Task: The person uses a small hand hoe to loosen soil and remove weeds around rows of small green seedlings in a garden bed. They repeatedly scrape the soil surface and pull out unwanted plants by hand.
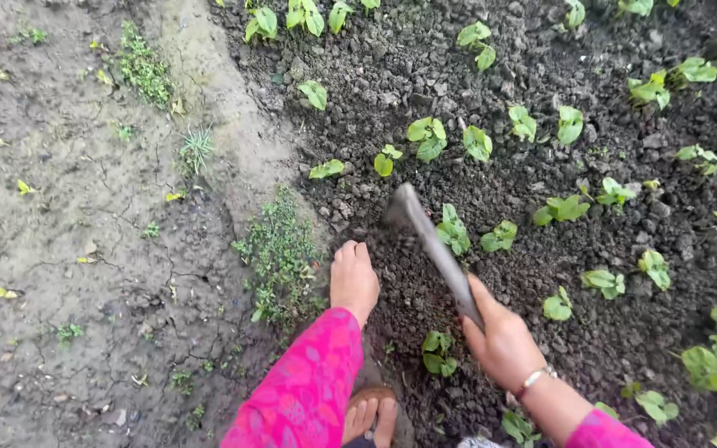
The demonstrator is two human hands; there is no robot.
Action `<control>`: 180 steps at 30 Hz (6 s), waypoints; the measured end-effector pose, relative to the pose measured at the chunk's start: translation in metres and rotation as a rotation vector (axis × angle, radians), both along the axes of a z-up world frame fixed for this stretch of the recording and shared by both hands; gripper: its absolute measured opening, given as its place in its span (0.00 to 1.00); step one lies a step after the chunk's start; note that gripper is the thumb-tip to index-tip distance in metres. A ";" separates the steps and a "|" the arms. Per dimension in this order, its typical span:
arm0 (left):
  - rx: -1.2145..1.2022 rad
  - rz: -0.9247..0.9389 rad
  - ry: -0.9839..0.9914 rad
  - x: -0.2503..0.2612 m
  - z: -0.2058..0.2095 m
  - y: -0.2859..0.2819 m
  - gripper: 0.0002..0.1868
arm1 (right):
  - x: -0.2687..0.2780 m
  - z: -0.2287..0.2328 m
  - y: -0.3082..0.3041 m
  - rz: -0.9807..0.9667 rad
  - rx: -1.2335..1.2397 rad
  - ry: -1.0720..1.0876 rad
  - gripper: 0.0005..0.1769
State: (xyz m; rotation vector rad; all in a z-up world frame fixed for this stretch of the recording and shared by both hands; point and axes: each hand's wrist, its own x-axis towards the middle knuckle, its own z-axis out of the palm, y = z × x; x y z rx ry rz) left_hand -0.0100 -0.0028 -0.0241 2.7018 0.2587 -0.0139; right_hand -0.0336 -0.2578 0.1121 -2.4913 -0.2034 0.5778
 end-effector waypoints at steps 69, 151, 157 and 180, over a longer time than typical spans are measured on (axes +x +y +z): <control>-0.597 -0.324 0.066 0.073 0.137 -0.107 0.27 | 0.091 0.015 -0.013 -0.623 -0.027 0.068 0.36; 0.100 0.018 0.081 0.062 0.008 0.026 0.12 | 0.086 0.049 0.101 0.033 -0.109 0.215 0.38; -0.081 0.052 0.064 0.053 0.024 0.035 0.09 | 0.073 0.019 0.082 0.230 -0.206 0.196 0.38; -0.143 -0.157 0.214 0.062 0.008 0.002 0.08 | 0.051 0.007 0.017 -0.099 -0.278 0.219 0.39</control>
